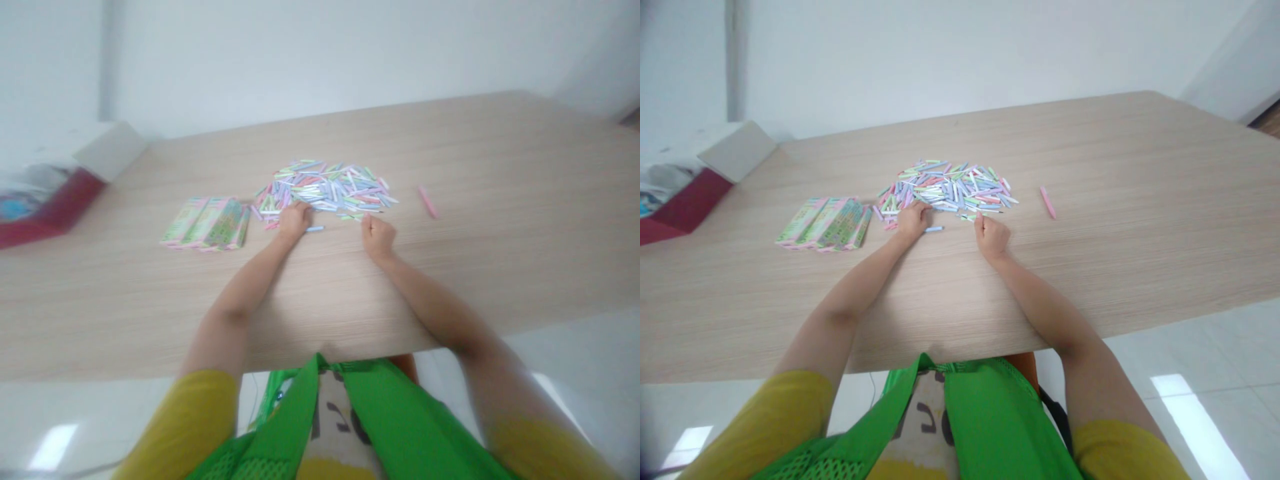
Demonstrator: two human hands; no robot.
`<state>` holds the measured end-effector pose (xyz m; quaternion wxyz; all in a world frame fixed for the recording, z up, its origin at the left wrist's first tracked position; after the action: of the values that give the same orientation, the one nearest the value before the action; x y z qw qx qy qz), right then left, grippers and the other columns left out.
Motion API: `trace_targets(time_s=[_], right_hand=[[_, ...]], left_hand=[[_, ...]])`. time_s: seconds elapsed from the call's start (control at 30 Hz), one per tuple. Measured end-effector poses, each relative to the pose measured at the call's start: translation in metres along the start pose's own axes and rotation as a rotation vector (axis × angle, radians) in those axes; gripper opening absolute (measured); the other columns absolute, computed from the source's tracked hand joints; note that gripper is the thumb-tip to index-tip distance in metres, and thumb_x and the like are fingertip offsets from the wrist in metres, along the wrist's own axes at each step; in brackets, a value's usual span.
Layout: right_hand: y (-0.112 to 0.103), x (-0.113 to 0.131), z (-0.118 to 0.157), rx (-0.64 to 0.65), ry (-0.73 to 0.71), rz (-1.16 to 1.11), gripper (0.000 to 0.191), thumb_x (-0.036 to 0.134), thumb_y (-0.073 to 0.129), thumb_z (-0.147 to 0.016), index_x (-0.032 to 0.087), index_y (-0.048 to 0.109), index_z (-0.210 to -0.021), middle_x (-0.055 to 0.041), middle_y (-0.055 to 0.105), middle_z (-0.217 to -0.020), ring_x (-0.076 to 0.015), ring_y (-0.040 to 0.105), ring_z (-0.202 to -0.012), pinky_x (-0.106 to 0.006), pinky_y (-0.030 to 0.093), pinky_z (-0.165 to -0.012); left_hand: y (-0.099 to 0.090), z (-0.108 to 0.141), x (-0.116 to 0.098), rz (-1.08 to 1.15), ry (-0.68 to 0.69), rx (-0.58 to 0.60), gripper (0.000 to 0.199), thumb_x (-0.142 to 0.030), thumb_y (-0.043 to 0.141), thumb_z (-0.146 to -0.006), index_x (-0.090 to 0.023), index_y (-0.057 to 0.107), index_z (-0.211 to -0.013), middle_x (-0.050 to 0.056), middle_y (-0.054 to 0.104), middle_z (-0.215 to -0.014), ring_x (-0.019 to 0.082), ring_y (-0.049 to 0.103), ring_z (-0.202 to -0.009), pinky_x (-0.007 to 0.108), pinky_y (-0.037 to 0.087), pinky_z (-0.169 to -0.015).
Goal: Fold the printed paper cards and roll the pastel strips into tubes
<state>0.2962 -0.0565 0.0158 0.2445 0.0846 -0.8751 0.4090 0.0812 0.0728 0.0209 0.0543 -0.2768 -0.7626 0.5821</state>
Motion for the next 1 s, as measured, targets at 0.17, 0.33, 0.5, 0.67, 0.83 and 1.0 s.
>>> trace_targets(time_s=[0.17,0.33,0.5,0.67,0.83,1.0], right_hand=[[0.001,0.001,0.000,0.058,0.020,0.112,0.054,0.036,0.035,-0.104,0.014,0.063,-0.064,-0.0074,0.062,-0.061,-0.0114,0.040,-0.053,-0.032,0.013,-0.058],[0.001,0.001,0.000,0.058,-0.009,0.167,0.054,0.037,0.033,-0.105,0.014,0.067,-0.069,-0.0085,0.066,-0.065,-0.0119,0.044,-0.055,-0.032,0.015,-0.059],[0.004,0.002,0.000,0.094,-0.041,0.192,0.054,0.038,0.033,-0.105,0.013,0.069,-0.074,-0.0094,0.068,-0.068,-0.0121,0.048,-0.056,-0.032,0.015,-0.059],[0.002,0.003,0.001,0.128,-0.040,0.228,0.054,0.039,0.032,-0.105,0.013,0.071,-0.077,-0.0102,0.070,-0.072,-0.0124,0.051,-0.059,-0.032,0.015,-0.060],[0.002,0.003,0.002,0.121,-0.043,0.244,0.055,0.040,0.031,-0.105,0.013,0.072,-0.079,-0.0109,0.071,-0.073,-0.0134,0.051,-0.060,-0.032,0.016,-0.060],[0.003,0.002,0.003,0.107,-0.058,0.248,0.055,0.039,0.032,-0.105,0.013,0.072,-0.079,-0.0112,0.070,-0.073,-0.0137,0.050,-0.058,-0.032,0.015,-0.060]], left_hand=[[0.009,-0.019,-0.007,-0.023,0.049,0.028,0.033,-0.035,0.048,-0.096,-0.022,0.073,-0.113,0.008,0.072,-0.115,0.026,0.063,-0.109,0.034,0.046,-0.087],[0.015,-0.027,-0.015,-0.127,0.157,0.133,0.030,-0.037,0.050,-0.096,-0.024,0.076,-0.104,0.009,0.071,-0.112,0.028,0.061,-0.112,0.035,0.046,-0.084],[0.011,-0.023,-0.023,-0.232,0.209,0.181,0.032,-0.029,0.044,-0.098,-0.022,0.074,-0.108,0.011,0.069,-0.117,0.030,0.060,-0.115,0.037,0.047,-0.086],[0.007,-0.013,-0.032,-0.316,0.201,0.207,0.033,-0.020,0.039,-0.098,-0.019,0.070,-0.110,0.011,0.068,-0.114,0.028,0.061,-0.111,0.038,0.048,-0.087],[0.003,-0.008,-0.033,-0.312,0.192,0.219,0.034,-0.020,0.040,-0.099,-0.023,0.070,-0.113,0.010,0.068,-0.118,0.026,0.059,-0.115,0.034,0.047,-0.090],[0.002,-0.007,-0.039,-0.298,0.106,0.272,0.034,-0.017,0.039,-0.098,-0.016,0.071,-0.110,0.014,0.069,-0.117,0.029,0.062,-0.114,0.039,0.047,-0.092]])
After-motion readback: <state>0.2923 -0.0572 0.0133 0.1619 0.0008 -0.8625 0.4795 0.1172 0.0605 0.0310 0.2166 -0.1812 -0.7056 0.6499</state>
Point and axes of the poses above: each hand's wrist, its own z-axis away from the middle knuckle, its own y-axis out of the palm, x = y × z, the point moved 4 cm from there along -z, towards the middle knuckle
